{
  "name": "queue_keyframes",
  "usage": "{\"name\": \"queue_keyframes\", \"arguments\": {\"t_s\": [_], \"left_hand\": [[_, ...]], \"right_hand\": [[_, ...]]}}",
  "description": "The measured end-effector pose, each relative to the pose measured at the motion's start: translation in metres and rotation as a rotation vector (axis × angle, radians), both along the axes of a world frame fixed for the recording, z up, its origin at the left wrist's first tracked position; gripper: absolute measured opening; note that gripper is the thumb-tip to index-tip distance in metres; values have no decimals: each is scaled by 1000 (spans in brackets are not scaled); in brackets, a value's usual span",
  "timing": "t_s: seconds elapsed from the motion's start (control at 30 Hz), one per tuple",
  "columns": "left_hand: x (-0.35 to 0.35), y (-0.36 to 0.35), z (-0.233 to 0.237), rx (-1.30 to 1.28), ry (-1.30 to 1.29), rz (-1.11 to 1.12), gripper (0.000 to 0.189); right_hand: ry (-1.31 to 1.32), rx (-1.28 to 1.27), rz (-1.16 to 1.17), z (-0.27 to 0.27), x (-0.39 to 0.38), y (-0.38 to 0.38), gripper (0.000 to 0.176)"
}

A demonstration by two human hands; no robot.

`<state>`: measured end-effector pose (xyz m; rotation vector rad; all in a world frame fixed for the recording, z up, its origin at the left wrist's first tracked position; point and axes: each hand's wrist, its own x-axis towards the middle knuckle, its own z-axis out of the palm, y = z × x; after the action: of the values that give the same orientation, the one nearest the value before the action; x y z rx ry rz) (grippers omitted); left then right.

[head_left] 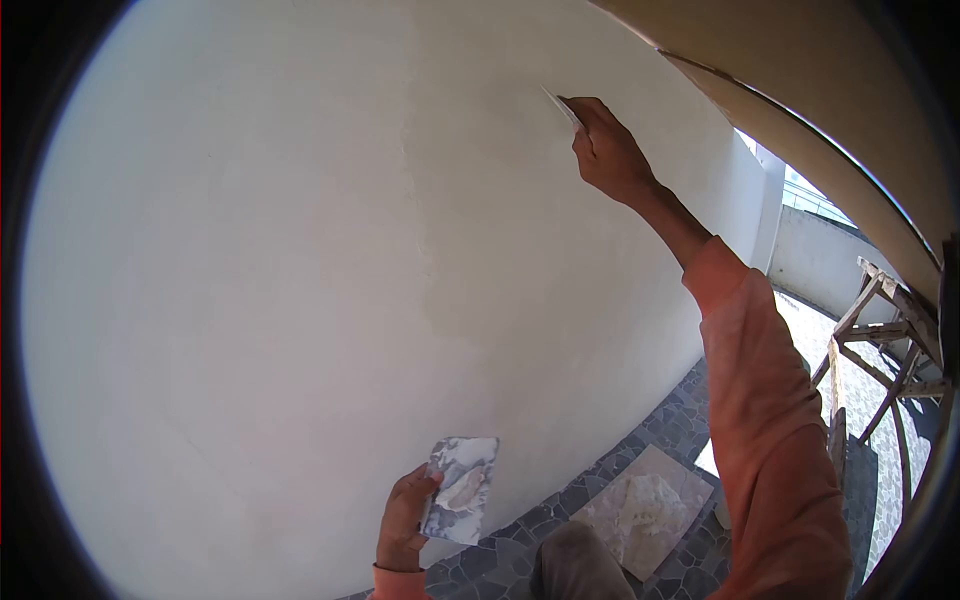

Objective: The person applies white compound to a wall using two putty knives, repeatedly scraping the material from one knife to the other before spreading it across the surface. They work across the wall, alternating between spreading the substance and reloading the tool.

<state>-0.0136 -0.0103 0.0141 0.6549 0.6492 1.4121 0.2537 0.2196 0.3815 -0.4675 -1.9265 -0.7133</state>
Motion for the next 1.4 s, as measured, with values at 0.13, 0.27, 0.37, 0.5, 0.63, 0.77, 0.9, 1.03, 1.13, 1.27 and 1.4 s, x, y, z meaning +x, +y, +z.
{"name": "queue_keyframes", "arguments": {"t_s": [0.13,0.27,0.37,0.5,0.63,0.77,0.9,1.03,1.13,1.27,1.4], "left_hand": [[0,0,0,22,6,-27,40],[1,1,-2,11,3,-3,39],[1,0,-3,1,4,18,39],[0,2,-2,10,44,-4,40],[-1,1,-4,32,20,-20,40],[-1,1,-2,14,3,-5,39],[0,3,-6,7,8,9,39],[1,0,-1,19,18,4,39],[1,1,-2,7,-1,9,39],[0,2,-4,6,26,6,39],[0,2,-3,0,28,2,39]], "right_hand": [[237,59,-116,24,15,31,28],[251,-23,-170,20,10,51,39],[208,22,-135,2,-8,46,53],[67,71,-86,-43,-22,25,68],[-114,226,-59,-93,-26,15,69],[-301,129,-35,-105,-1,3,76],[74,-9,32,-78,12,4,60],[250,-43,-99,-37,9,32,51],[226,-108,-160,-25,-3,46,59],[151,57,-320,-48,-28,45,69],[-12,221,-252,-87,-38,24,68]]}}
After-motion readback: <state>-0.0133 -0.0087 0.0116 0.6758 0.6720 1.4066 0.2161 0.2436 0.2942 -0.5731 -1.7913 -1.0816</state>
